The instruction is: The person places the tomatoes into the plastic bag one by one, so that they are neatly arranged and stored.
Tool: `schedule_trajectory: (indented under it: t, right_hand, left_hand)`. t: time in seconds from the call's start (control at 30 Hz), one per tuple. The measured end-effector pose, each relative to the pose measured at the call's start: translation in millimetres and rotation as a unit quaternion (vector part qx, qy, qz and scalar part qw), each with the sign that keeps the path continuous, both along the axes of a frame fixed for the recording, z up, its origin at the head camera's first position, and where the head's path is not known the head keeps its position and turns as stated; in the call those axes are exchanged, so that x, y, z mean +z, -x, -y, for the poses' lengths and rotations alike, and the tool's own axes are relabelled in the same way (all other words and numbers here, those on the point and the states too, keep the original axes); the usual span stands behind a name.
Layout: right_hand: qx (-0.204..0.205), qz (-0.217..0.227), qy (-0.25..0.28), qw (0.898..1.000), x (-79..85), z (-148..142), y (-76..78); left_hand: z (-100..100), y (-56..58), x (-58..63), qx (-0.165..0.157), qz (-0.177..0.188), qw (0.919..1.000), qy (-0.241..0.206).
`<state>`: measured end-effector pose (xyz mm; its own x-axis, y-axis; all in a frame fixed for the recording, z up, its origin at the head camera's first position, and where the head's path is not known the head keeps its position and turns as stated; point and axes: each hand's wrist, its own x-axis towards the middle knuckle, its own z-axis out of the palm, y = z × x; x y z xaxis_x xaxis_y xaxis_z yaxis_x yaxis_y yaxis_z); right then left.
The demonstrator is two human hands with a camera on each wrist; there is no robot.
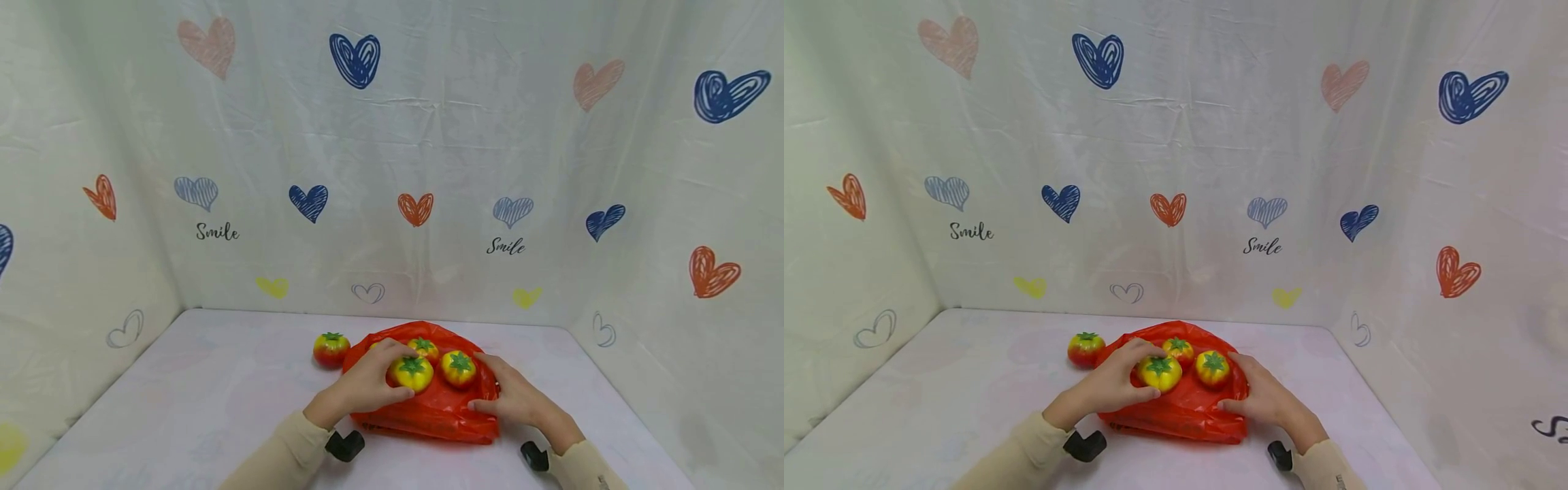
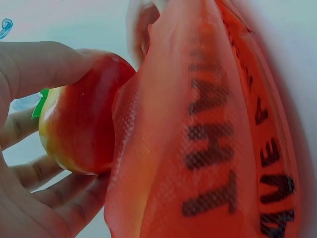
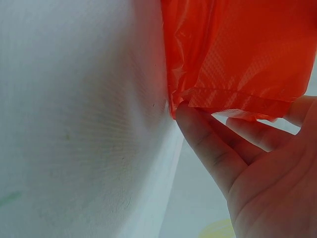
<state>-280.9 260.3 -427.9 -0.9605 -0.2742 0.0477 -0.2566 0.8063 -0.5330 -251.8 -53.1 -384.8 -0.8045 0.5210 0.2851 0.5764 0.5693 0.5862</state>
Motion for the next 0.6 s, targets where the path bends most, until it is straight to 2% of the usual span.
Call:
schedule_trajectory:
  t: [0.3, 0.6]
  right_hand:
    - [0.000, -0.001, 0.001, 1.000, -0.2, -0.3, -0.1]
    - [0.002, -0.002, 0.001, 1.000, 0.1, -0.8, -0.9]
  left_hand:
    - [-9.3, 4.5, 3.7, -0.003, 0.021, 0.9998, -0.002]
    - [-20.2, 16.4, 10.3, -0.010, 0.046, 0.9980, 0.041]
